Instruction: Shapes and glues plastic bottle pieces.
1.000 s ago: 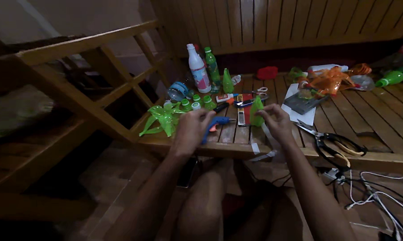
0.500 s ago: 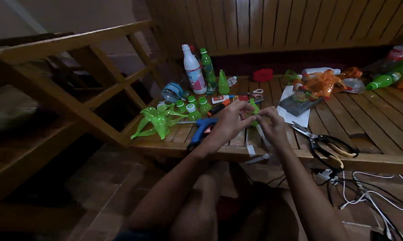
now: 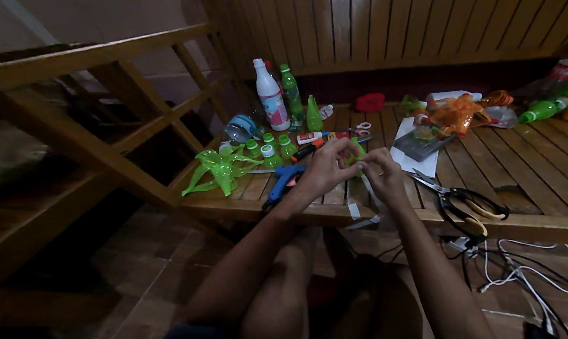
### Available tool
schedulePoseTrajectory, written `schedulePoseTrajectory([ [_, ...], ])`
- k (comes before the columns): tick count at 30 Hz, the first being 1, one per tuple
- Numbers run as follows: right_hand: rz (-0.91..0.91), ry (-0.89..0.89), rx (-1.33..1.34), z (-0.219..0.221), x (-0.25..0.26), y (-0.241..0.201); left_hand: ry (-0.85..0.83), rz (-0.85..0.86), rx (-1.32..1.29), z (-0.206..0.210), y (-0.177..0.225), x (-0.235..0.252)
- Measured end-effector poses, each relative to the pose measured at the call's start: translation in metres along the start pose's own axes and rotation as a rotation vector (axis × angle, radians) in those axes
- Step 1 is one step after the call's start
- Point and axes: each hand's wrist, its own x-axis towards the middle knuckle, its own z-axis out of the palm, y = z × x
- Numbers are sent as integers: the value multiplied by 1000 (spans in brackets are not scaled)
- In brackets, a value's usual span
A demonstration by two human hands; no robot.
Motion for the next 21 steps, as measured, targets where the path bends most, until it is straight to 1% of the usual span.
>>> schedulePoseTrajectory([
  [12,-13,6,2,0,0,0,15,32,-25,2,-4,0],
  [21,-5,4,5,1,0,-1,14,72,30,0,-5,0],
])
